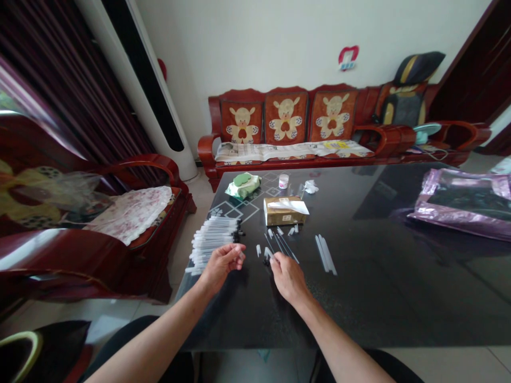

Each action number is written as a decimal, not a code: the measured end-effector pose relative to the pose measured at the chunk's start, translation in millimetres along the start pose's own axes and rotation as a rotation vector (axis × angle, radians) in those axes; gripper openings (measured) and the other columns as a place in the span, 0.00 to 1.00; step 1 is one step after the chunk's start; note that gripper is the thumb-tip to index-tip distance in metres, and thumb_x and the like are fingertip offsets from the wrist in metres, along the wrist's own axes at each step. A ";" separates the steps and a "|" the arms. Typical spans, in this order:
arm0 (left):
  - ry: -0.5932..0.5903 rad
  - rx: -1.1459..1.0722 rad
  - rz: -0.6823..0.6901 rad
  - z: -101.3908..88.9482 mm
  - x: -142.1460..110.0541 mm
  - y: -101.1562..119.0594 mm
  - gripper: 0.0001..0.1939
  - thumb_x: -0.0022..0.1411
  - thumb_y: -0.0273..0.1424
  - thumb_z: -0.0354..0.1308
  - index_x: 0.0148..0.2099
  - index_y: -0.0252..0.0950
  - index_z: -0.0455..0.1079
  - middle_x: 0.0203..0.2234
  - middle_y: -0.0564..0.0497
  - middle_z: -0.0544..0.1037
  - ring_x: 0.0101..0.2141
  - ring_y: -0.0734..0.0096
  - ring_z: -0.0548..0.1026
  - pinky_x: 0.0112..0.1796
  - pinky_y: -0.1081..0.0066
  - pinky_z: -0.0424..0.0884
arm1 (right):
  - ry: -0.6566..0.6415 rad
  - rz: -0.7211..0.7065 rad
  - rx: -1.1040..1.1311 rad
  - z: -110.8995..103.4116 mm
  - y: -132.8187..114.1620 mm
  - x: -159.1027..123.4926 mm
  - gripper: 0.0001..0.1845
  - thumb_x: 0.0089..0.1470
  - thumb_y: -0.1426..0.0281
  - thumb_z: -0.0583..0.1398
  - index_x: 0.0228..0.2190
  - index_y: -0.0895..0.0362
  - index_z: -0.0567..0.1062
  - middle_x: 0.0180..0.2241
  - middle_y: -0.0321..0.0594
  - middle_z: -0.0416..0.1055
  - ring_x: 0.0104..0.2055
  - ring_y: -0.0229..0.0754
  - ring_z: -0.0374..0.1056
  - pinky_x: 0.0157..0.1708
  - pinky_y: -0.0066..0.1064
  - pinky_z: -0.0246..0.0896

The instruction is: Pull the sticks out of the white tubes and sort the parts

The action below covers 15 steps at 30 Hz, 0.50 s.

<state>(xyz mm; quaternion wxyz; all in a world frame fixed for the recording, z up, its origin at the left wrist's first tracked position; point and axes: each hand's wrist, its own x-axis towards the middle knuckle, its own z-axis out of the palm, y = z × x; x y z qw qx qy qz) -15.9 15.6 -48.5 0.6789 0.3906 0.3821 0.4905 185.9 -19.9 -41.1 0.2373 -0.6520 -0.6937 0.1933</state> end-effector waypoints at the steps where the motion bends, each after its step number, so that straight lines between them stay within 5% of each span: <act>1: -0.002 0.005 -0.004 0.6 -0.3 -0.9 0.18 0.51 0.39 0.65 0.38 0.29 0.72 0.24 0.49 0.74 0.22 0.79 0.69 0.24 0.77 0.68 | 0.004 0.009 -0.039 -3.1 3.1 1.9 0.17 0.58 0.63 0.48 0.26 0.56 0.71 0.23 0.38 0.71 0.26 0.37 0.66 0.28 0.25 0.52; 9: -0.046 0.045 -0.032 2.6 -3.4 -7.9 0.16 0.53 0.38 0.63 0.37 0.29 0.70 0.24 0.49 0.74 0.21 0.78 0.69 0.23 0.76 0.68 | 0.100 0.286 -0.555 -45.3 62.5 29.2 0.17 0.56 0.62 0.51 0.27 0.56 0.75 0.30 0.48 0.75 0.32 0.48 0.72 0.27 0.32 0.54; 15: -0.055 0.071 -0.025 1.6 -4.2 -9.3 0.16 0.53 0.38 0.63 0.37 0.30 0.70 0.24 0.49 0.74 0.21 0.78 0.70 0.23 0.76 0.68 | 0.051 0.366 -0.641 -45.6 74.6 38.5 0.15 0.55 0.64 0.52 0.32 0.59 0.76 0.34 0.52 0.75 0.36 0.52 0.73 0.30 0.34 0.60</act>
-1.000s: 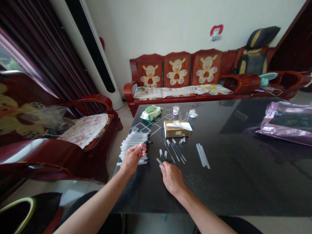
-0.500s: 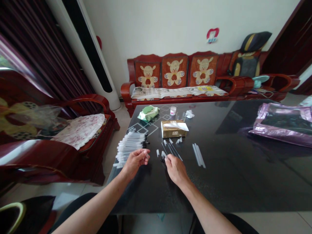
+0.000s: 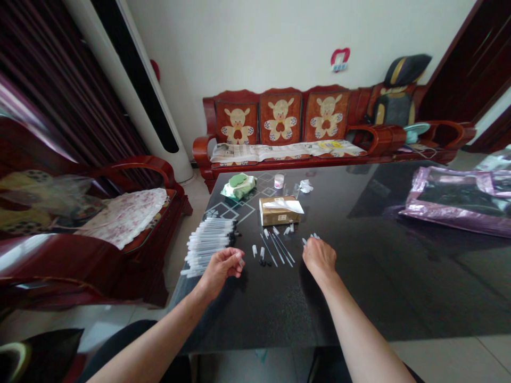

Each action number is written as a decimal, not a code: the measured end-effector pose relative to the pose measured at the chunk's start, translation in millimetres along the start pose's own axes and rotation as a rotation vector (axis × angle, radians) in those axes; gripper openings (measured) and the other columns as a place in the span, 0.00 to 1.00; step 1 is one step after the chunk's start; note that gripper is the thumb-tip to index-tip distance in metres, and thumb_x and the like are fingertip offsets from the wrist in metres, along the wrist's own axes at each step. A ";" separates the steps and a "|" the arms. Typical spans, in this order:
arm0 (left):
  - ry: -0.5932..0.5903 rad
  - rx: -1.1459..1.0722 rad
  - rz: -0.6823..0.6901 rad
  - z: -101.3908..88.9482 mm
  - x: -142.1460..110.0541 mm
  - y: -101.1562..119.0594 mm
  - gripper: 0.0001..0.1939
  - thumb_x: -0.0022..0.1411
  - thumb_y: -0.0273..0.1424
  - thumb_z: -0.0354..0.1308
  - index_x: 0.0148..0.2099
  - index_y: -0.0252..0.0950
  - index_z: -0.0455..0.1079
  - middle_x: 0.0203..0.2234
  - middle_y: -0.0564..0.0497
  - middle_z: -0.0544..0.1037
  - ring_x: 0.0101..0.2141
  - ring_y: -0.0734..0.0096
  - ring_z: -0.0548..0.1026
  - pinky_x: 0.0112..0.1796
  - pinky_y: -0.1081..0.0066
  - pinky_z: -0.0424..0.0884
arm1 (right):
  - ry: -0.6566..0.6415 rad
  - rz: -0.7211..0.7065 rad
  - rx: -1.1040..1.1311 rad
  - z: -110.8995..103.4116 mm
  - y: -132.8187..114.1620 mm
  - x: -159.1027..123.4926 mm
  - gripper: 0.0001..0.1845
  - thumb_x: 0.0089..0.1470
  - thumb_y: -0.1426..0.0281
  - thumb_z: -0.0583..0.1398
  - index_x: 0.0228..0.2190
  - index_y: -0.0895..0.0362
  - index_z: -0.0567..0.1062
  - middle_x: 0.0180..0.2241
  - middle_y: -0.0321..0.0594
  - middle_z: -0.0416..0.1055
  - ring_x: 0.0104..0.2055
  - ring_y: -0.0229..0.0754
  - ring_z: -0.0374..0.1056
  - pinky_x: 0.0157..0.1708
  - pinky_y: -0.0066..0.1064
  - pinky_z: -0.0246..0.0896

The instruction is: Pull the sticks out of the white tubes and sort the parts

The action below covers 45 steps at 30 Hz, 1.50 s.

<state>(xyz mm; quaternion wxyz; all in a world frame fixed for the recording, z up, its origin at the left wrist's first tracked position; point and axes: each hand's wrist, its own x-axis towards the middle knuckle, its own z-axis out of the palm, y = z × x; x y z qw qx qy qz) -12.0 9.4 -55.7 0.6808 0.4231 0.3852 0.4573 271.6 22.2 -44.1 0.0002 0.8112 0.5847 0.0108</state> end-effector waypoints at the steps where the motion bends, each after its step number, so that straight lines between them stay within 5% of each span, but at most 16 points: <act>1: 0.000 0.002 0.001 -0.1 -0.3 0.4 0.16 0.52 0.38 0.63 0.37 0.30 0.70 0.24 0.50 0.74 0.21 0.78 0.70 0.23 0.76 0.68 | 0.001 -0.005 -0.010 0.6 -1.6 0.1 0.15 0.55 0.64 0.53 0.32 0.60 0.76 0.34 0.53 0.75 0.36 0.52 0.73 0.31 0.34 0.60; 11: 0.006 0.015 0.024 1.1 -2.4 5.4 0.17 0.53 0.39 0.63 0.39 0.30 0.71 0.25 0.48 0.75 0.22 0.76 0.71 0.25 0.75 0.70 | 0.016 -0.035 -0.013 -2.0 -6.3 0.0 0.12 0.54 0.70 0.54 0.33 0.59 0.76 0.33 0.52 0.75 0.35 0.50 0.73 0.32 0.33 0.60; 14: 0.000 0.027 0.023 4.4 -4.1 7.3 0.17 0.54 0.40 0.62 0.38 0.29 0.71 0.25 0.47 0.75 0.23 0.76 0.71 0.26 0.74 0.70 | 0.088 -0.170 0.211 -8.7 -25.5 -18.7 0.14 0.56 0.65 0.52 0.31 0.57 0.75 0.29 0.46 0.75 0.33 0.45 0.72 0.31 0.30 0.58; 17: -0.003 0.050 -0.002 8.7 -6.2 7.5 0.16 0.53 0.40 0.62 0.36 0.30 0.73 0.24 0.49 0.75 0.22 0.77 0.71 0.26 0.75 0.70 | -0.018 -0.439 0.620 -14.3 -53.7 -48.7 0.16 0.57 0.61 0.52 0.27 0.56 0.74 0.25 0.39 0.74 0.28 0.38 0.69 0.29 0.26 0.56; 21: 0.005 0.108 -0.029 13.0 -7.6 3.4 0.16 0.50 0.40 0.64 0.32 0.30 0.74 0.18 0.52 0.71 0.19 0.78 0.68 0.22 0.77 0.66 | -0.129 -0.566 0.845 -16.5 -81.6 -83.4 0.18 0.57 0.60 0.51 0.26 0.57 0.73 0.20 0.34 0.69 0.23 0.35 0.63 0.26 0.24 0.53; 28: -0.048 0.180 -0.059 16.0 -8.1 -6.6 0.17 0.49 0.41 0.65 0.31 0.29 0.74 0.17 0.52 0.71 0.18 0.78 0.67 0.20 0.77 0.65 | -0.151 -0.570 0.835 -11.2 -87.3 -93.3 0.13 0.55 0.67 0.52 0.24 0.57 0.72 0.21 0.34 0.70 0.23 0.34 0.63 0.27 0.23 0.52; 33: -0.006 0.252 0.008 10.7 -2.8 1.0 0.21 0.52 0.43 0.61 0.40 0.29 0.74 0.23 0.47 0.75 0.21 0.74 0.71 0.23 0.73 0.70 | -0.119 -0.511 0.783 -8.6 -79.1 -81.0 0.14 0.55 0.66 0.52 0.22 0.57 0.72 0.20 0.35 0.70 0.22 0.34 0.63 0.25 0.23 0.51; 41: 0.235 0.777 0.279 -32.1 4.7 42.0 0.13 0.52 0.32 0.58 0.40 0.36 0.76 0.25 0.50 0.77 0.22 0.71 0.72 0.25 0.74 0.67 | -0.070 -0.282 0.548 -4.8 -58.8 -55.2 0.12 0.51 0.66 0.55 0.22 0.56 0.75 0.23 0.39 0.75 0.27 0.38 0.70 0.27 0.25 0.53; 45: 0.187 1.140 0.394 -44.6 2.2 53.3 0.08 0.54 0.28 0.56 0.34 0.38 0.77 0.27 0.50 0.77 0.28 0.70 0.73 0.32 0.73 0.66 | -0.046 -0.203 0.434 -7.1 -50.5 -47.9 0.11 0.50 0.67 0.56 0.21 0.55 0.75 0.24 0.40 0.75 0.29 0.40 0.70 0.26 0.26 0.51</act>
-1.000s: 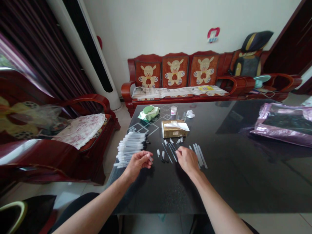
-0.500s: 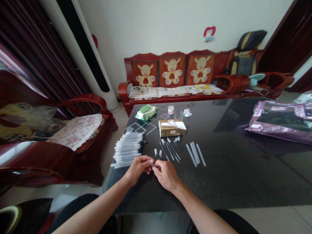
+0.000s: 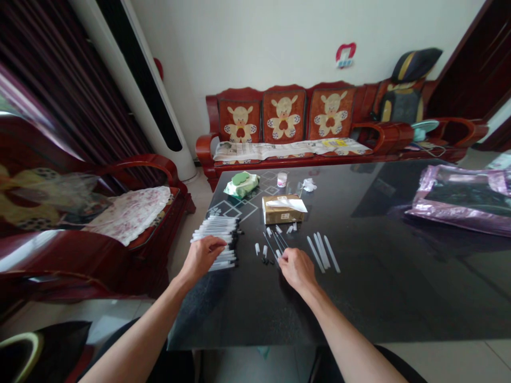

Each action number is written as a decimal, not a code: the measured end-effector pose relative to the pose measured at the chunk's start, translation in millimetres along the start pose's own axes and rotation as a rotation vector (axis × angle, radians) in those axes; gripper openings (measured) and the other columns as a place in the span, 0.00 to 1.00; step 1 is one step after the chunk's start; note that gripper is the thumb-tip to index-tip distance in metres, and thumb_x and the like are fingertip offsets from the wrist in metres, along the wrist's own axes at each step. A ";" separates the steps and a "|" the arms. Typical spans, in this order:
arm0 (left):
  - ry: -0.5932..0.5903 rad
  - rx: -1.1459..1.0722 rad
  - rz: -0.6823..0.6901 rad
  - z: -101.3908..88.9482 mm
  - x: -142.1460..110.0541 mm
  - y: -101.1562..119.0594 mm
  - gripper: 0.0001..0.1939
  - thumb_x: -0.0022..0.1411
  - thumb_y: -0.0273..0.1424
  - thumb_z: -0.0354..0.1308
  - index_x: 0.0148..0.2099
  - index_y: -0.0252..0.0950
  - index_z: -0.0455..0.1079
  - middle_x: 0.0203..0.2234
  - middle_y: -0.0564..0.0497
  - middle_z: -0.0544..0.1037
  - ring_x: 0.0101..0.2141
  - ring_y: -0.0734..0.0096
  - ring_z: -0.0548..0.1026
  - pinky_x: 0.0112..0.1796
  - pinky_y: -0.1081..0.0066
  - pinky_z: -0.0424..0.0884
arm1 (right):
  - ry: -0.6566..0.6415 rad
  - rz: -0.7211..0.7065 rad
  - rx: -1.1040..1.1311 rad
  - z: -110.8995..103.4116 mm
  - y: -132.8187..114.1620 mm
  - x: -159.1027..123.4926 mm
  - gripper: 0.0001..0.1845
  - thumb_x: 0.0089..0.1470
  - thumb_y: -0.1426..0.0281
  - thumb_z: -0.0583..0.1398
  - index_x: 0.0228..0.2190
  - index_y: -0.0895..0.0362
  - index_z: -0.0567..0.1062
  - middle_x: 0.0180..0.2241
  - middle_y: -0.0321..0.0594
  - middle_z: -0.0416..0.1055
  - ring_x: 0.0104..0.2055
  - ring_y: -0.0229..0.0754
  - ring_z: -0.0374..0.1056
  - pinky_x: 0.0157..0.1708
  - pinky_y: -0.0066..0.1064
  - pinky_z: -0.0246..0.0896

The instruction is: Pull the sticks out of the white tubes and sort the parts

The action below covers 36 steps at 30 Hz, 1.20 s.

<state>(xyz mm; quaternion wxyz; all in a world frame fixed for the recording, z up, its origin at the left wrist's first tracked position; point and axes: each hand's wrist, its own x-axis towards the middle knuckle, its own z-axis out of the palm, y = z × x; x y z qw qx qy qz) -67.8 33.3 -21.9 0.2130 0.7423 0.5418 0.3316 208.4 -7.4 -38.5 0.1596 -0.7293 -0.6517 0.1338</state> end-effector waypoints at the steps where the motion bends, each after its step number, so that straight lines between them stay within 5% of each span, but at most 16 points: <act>1: -0.023 0.066 0.032 -1.2 -0.1 -1.1 0.07 0.54 0.27 0.56 0.33 0.38 0.76 0.28 0.50 0.77 0.29 0.69 0.73 0.33 0.73 0.65 | 0.005 0.012 -0.016 -1.2 2.2 1.3 0.11 0.50 0.66 0.56 0.21 0.55 0.75 0.24 0.40 0.75 0.29 0.40 0.70 0.25 0.26 0.50; 8: -0.150 0.253 0.058 3.1 -2.4 -2.8 0.07 0.55 0.25 0.56 0.33 0.37 0.75 0.28 0.49 0.76 0.31 0.69 0.72 0.34 0.73 0.62 | -0.017 0.008 0.003 -0.2 9.4 6.9 0.11 0.50 0.65 0.57 0.21 0.55 0.75 0.24 0.39 0.75 0.28 0.39 0.69 0.25 0.26 0.50; 19: -0.191 0.378 0.047 7.1 -3.6 -8.7 0.07 0.55 0.26 0.56 0.34 0.38 0.75 0.28 0.50 0.76 0.31 0.67 0.72 0.32 0.72 0.60 | 0.000 -0.064 0.043 22.7 -7.1 18.4 0.11 0.52 0.64 0.57 0.25 0.54 0.76 0.27 0.38 0.76 0.32 0.40 0.71 0.28 0.26 0.52; 36: -0.313 0.367 0.047 10.1 -9.9 -2.4 0.09 0.51 0.23 0.56 0.32 0.39 0.75 0.27 0.50 0.76 0.30 0.66 0.73 0.32 0.72 0.61 | 0.029 -0.103 0.045 22.7 -13.5 15.0 0.14 0.55 0.62 0.54 0.25 0.54 0.75 0.26 0.38 0.76 0.30 0.39 0.71 0.25 0.25 0.49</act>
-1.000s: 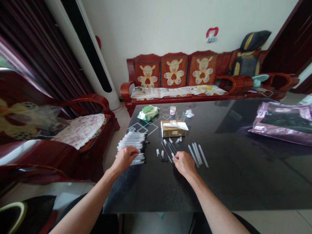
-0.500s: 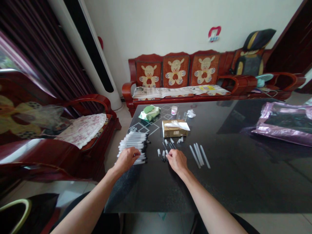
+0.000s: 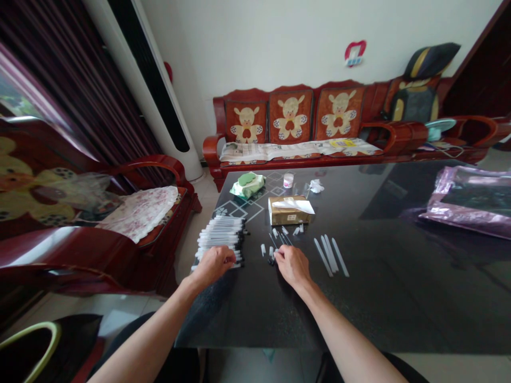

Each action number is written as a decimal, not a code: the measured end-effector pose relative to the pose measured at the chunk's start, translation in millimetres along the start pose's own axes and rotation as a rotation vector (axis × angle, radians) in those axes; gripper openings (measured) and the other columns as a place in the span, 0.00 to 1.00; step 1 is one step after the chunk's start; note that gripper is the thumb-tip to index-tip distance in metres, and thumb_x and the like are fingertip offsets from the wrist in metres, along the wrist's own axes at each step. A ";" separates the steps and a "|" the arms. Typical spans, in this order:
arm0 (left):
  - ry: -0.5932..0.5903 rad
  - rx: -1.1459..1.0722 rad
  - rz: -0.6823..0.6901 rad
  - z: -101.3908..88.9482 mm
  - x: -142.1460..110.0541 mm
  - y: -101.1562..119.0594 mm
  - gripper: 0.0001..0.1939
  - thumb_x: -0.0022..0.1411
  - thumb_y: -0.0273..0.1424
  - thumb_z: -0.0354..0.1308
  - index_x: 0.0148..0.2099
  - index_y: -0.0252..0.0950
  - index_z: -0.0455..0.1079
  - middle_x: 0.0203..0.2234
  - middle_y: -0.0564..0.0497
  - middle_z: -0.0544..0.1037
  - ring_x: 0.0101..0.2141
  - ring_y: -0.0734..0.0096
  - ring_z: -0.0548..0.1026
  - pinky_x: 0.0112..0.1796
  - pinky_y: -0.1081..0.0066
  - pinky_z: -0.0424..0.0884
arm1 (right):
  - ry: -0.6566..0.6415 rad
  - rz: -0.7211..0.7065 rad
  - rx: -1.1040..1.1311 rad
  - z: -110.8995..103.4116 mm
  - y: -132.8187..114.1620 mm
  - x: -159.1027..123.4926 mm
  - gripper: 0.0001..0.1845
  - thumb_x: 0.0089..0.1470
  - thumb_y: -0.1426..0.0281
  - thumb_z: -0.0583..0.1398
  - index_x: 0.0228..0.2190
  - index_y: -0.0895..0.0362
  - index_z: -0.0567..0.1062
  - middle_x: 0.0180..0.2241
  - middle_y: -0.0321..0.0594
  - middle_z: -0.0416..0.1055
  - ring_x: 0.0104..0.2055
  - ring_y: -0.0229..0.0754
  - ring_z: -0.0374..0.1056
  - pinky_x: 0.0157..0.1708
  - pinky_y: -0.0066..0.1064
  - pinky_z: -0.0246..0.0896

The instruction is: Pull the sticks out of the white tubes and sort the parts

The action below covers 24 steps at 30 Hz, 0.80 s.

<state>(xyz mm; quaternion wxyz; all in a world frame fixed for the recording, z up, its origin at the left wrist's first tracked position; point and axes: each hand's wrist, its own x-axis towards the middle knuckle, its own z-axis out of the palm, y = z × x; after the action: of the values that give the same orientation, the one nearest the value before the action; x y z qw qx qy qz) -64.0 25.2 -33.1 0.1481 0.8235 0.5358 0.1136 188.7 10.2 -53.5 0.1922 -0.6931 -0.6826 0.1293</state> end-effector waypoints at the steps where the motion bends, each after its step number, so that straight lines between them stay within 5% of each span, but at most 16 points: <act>1: -0.005 0.005 0.008 1.1 -0.3 0.7 0.09 0.51 0.23 0.57 0.34 0.40 0.75 0.28 0.50 0.76 0.31 0.66 0.73 0.32 0.72 0.61 | 0.002 -0.006 0.008 -1.0 -0.2 -1.9 0.14 0.55 0.62 0.54 0.25 0.54 0.75 0.26 0.38 0.76 0.30 0.39 0.71 0.26 0.25 0.50; 6: -0.031 0.051 0.067 6.6 0.7 6.4 0.12 0.52 0.25 0.59 0.40 0.42 0.74 0.35 0.49 0.75 0.36 0.64 0.74 0.35 0.72 0.63 | -0.026 -0.044 0.058 -3.5 -2.9 -13.5 0.13 0.55 0.64 0.54 0.25 0.54 0.75 0.25 0.37 0.75 0.29 0.37 0.70 0.26 0.25 0.50; 15: -0.112 0.160 0.131 9.6 1.1 17.3 0.05 0.55 0.30 0.58 0.36 0.40 0.73 0.34 0.50 0.72 0.34 0.66 0.73 0.34 0.71 0.66 | -0.071 -0.097 0.209 -3.6 -12.1 -24.1 0.12 0.52 0.66 0.55 0.24 0.56 0.75 0.24 0.39 0.74 0.27 0.39 0.69 0.28 0.26 0.54; 24: -0.049 -0.007 0.263 17.1 -4.8 39.1 0.05 0.57 0.29 0.56 0.38 0.38 0.72 0.35 0.50 0.71 0.36 0.68 0.72 0.37 0.73 0.65 | -0.458 0.018 0.678 19.4 -23.1 -33.3 0.16 0.54 0.60 0.51 0.24 0.58 0.69 0.17 0.34 0.70 0.12 0.31 0.61 0.12 0.21 0.49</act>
<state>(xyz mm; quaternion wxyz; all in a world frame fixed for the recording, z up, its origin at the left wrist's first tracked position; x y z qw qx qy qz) -26.8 3.8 -34.9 0.1480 0.8886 0.4191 0.1138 158.2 -21.4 -63.3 0.2516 -0.5498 -0.6203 0.4996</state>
